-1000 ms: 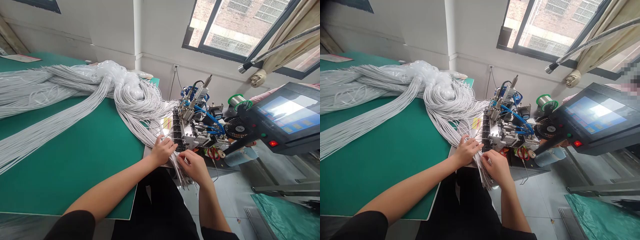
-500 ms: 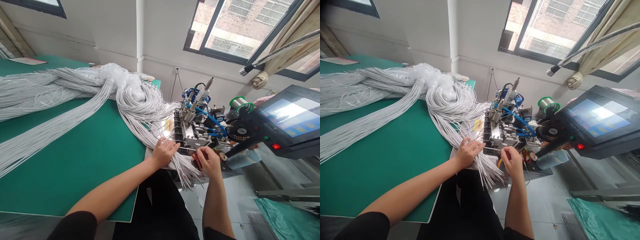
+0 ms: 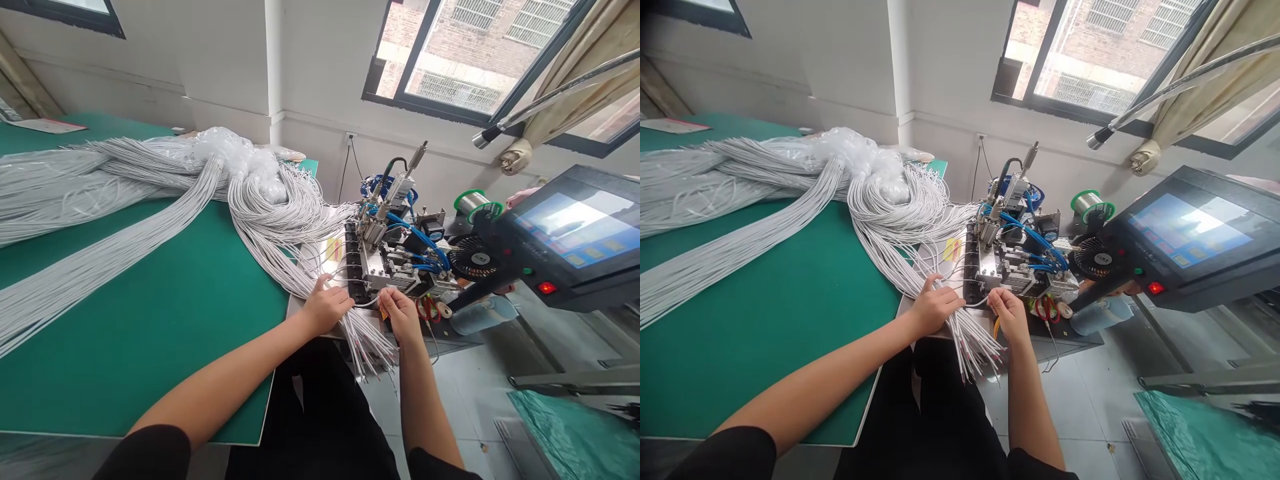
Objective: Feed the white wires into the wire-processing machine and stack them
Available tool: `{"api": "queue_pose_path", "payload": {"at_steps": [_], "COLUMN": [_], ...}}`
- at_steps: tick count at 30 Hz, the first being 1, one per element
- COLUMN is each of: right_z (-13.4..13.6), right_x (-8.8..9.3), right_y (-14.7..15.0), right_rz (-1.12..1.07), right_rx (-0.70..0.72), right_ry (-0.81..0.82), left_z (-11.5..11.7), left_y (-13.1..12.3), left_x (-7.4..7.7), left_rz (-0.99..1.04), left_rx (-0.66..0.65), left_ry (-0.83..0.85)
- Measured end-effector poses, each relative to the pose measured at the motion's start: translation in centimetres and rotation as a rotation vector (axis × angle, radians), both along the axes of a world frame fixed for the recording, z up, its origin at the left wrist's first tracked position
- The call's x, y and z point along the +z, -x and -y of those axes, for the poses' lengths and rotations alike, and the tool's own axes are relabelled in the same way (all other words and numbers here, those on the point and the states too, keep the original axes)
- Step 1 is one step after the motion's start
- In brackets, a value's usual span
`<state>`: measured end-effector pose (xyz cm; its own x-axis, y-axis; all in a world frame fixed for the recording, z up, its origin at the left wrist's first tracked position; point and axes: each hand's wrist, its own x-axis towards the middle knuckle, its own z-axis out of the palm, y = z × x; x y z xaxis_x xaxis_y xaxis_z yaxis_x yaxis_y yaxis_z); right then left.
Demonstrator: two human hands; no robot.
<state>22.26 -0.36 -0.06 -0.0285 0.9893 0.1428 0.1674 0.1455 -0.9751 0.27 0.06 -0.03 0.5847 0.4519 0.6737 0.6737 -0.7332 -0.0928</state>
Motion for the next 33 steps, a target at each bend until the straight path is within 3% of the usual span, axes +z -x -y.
{"api": "queue_pose_path", "payload": {"at_steps": [4,8,14,23,33], "right_z": [0.2,0.4,-0.1,-0.8,-1.3], "right_x": [0.2,0.3,-0.8,-1.6,-3.3], "right_y": [-0.5,-1.2,-1.4,-1.3,-0.2], "right_rz": [0.037,0.277,0.44,0.227,-0.161], "right_rx": [-0.006,-0.02,-0.04,0.045,-0.067], "right_ry": [-0.027,-0.076,-0.1,0.002,0.169], "left_z": [0.2,0.3,0.2,0.2,0.3], "left_y": [0.0,-0.1,-0.3,-0.4,-0.5], "left_x": [0.1,0.0,0.0,0.1,-0.1], "left_rz": [0.015,0.021,-0.023,-0.035,0.005], "left_rx": [0.019,0.055,0.089,0.097,0.13], "left_ry": [0.006,0.001,0.053,0.131,0.16]}}
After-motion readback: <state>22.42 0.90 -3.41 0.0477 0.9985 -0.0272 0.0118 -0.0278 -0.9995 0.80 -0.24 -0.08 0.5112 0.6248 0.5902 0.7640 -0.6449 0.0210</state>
